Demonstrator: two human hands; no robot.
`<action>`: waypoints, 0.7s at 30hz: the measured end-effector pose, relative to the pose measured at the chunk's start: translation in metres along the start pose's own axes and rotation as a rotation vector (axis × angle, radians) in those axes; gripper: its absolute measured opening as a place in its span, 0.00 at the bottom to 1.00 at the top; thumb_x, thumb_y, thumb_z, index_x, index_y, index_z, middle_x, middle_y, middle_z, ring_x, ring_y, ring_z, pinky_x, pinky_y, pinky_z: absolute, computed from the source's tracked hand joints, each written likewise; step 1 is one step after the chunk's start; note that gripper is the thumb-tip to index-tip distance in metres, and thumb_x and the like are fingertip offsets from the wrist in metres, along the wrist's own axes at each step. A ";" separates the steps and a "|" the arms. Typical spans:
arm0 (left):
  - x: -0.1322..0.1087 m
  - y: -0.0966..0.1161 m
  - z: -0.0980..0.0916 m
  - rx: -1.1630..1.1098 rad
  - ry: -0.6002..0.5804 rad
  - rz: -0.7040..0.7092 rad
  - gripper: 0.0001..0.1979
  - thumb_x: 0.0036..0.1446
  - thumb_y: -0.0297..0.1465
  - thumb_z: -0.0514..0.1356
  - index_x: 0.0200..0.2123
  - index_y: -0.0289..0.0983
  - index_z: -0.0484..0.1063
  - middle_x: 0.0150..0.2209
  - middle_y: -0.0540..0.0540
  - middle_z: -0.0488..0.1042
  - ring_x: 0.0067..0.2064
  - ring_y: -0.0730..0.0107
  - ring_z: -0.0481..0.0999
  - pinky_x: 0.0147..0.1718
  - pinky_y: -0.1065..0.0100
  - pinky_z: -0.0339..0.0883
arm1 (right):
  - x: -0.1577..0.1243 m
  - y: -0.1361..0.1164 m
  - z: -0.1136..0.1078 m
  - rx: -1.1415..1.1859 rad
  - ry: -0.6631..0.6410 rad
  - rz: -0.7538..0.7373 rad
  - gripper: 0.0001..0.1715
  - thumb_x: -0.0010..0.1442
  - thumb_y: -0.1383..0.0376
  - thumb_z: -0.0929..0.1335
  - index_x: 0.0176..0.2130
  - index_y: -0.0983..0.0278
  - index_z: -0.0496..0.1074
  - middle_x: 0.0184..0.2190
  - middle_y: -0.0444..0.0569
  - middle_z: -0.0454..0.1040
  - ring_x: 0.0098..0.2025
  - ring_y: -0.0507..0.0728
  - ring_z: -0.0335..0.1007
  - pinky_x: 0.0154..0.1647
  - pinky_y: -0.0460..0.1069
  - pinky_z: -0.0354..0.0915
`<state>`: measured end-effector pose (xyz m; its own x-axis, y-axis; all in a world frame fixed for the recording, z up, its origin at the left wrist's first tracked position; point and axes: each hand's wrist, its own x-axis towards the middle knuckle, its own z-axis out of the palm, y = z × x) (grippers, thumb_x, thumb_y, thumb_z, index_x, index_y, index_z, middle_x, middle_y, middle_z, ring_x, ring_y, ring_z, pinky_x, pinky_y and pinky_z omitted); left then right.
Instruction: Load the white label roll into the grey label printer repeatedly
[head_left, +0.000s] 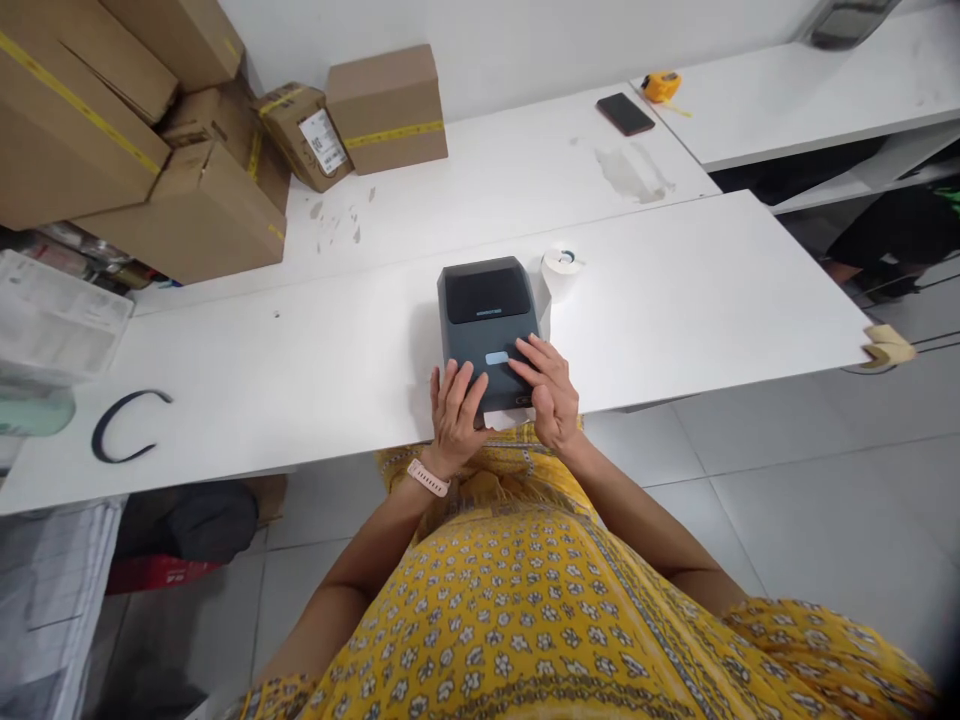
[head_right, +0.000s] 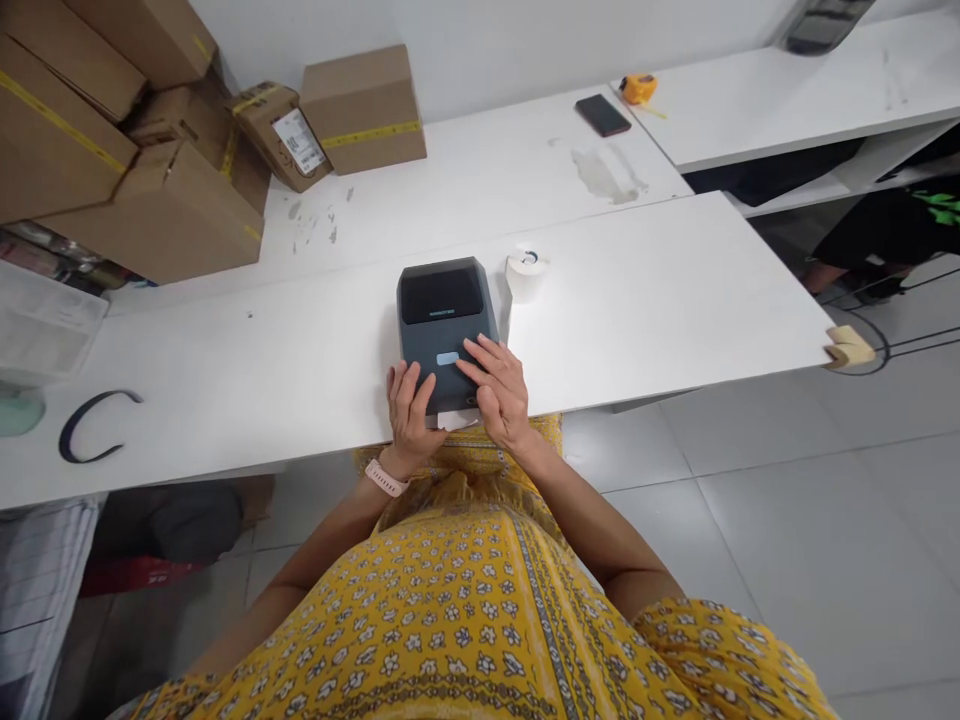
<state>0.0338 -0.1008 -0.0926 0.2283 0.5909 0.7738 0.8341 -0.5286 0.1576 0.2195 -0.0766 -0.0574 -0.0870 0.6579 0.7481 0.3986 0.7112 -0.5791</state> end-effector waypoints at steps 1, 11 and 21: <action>0.001 -0.003 0.002 -0.006 -0.012 0.004 0.34 0.66 0.56 0.51 0.62 0.36 0.68 0.60 0.32 0.72 0.72 0.46 0.60 0.68 0.41 0.58 | 0.000 0.000 0.000 0.004 0.003 0.002 0.28 0.74 0.62 0.54 0.64 0.50 0.69 0.66 0.43 0.71 0.70 0.60 0.63 0.70 0.67 0.61; -0.015 -0.005 0.012 -0.179 -0.005 -0.134 0.25 0.62 0.54 0.60 0.47 0.39 0.75 0.48 0.37 0.78 0.68 0.46 0.67 0.69 0.40 0.57 | -0.007 0.004 0.019 -0.011 0.162 -0.002 0.30 0.71 0.64 0.54 0.62 0.48 0.71 0.66 0.38 0.70 0.68 0.61 0.66 0.69 0.68 0.62; 0.008 0.010 -0.025 -0.303 -0.055 -0.085 0.26 0.62 0.43 0.62 0.59 0.38 0.69 0.59 0.35 0.72 0.69 0.47 0.63 0.65 0.41 0.62 | -0.005 -0.003 0.001 0.040 -0.020 0.166 0.29 0.73 0.54 0.52 0.61 0.46 0.72 0.67 0.37 0.69 0.72 0.62 0.61 0.73 0.69 0.57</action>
<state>0.0312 -0.1165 -0.0690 0.1976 0.6684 0.7170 0.6657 -0.6284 0.4024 0.2176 -0.0816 -0.0593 -0.0414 0.7720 0.6343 0.3720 0.6011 -0.7073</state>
